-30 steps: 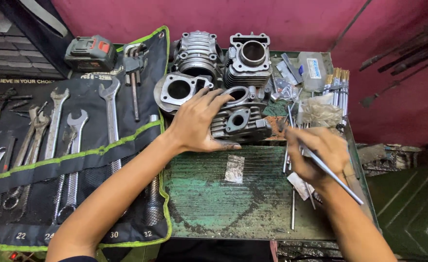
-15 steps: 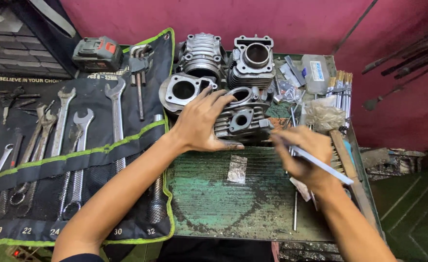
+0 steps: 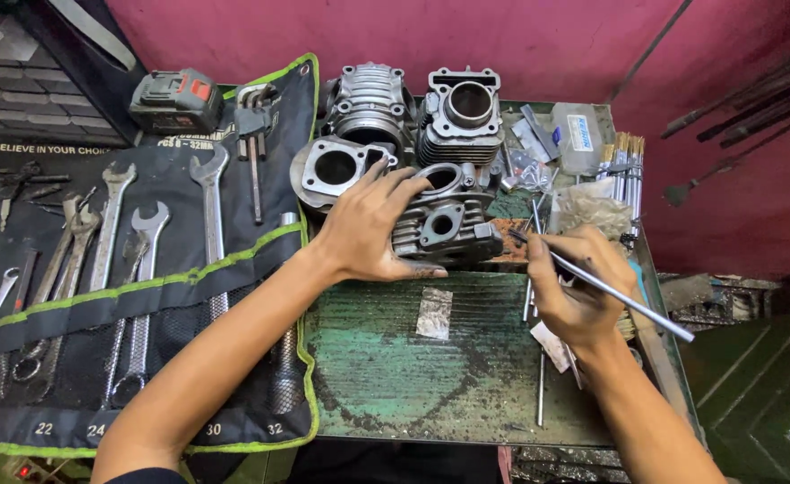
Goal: Marking or cleaning a motorcycle engine cylinder head using a scribe tool
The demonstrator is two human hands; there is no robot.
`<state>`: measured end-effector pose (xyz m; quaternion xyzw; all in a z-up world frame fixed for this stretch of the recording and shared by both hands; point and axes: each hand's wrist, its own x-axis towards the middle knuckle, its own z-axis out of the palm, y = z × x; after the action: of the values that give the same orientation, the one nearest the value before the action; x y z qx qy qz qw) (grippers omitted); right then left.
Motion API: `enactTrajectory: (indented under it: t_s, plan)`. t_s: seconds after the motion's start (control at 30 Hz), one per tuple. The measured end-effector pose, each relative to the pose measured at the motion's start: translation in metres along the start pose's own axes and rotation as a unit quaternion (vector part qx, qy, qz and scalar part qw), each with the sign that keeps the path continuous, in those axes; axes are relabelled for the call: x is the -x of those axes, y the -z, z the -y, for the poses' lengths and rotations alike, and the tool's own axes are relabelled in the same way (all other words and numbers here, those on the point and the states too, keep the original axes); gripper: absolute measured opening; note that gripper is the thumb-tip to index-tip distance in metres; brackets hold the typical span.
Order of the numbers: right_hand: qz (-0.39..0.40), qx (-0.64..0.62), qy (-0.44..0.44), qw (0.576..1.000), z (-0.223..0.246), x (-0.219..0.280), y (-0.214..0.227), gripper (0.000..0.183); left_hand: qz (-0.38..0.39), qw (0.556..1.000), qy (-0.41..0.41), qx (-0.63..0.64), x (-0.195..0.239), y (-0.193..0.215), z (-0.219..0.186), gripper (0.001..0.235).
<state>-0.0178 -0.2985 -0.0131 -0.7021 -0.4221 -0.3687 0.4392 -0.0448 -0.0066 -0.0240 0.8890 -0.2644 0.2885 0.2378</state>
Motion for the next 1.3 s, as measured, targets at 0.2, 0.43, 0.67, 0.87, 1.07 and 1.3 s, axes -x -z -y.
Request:
enactTrajectory:
  t_s: [0.2, 0.43, 0.67, 0.87, 1.07, 1.3]
  plan:
    - [0.063, -0.056, 0.005, 0.996, 0.028, -0.015, -0.025, 0.009, -0.002, 1.0, -0.001, -0.006, -0.002, 0.0, -0.003, 0.103]
    - [0.021, -0.01, -0.017, 1.0, 0.034, -0.025, -0.014, 0.006, -0.008, 1.0, -0.004, -0.01, 0.0, -0.003, -0.003, 0.102]
    - [0.039, 0.022, -0.017, 0.999, 0.033, -0.019, -0.017, 0.006, -0.005, 1.0, -0.006, -0.016, 0.001, -0.002, -0.005, 0.102]
    - [0.115, 0.015, 0.004, 0.993, 0.065, -0.025, -0.032, 0.013, -0.011, 0.999, -0.017, -0.041, 0.003, -0.01, -0.002, 0.105]
    - [0.121, -0.017, -0.007, 0.992, 0.052, -0.022, -0.026, 0.012, -0.031, 0.998, -0.027, -0.055, 0.005, -0.01, -0.008, 0.108]
    - [0.144, -0.048, 0.027, 0.988, 0.07, -0.019, -0.031, 0.02, -0.037, 0.997, -0.031, -0.053, 0.007, -0.017, -0.004, 0.109]
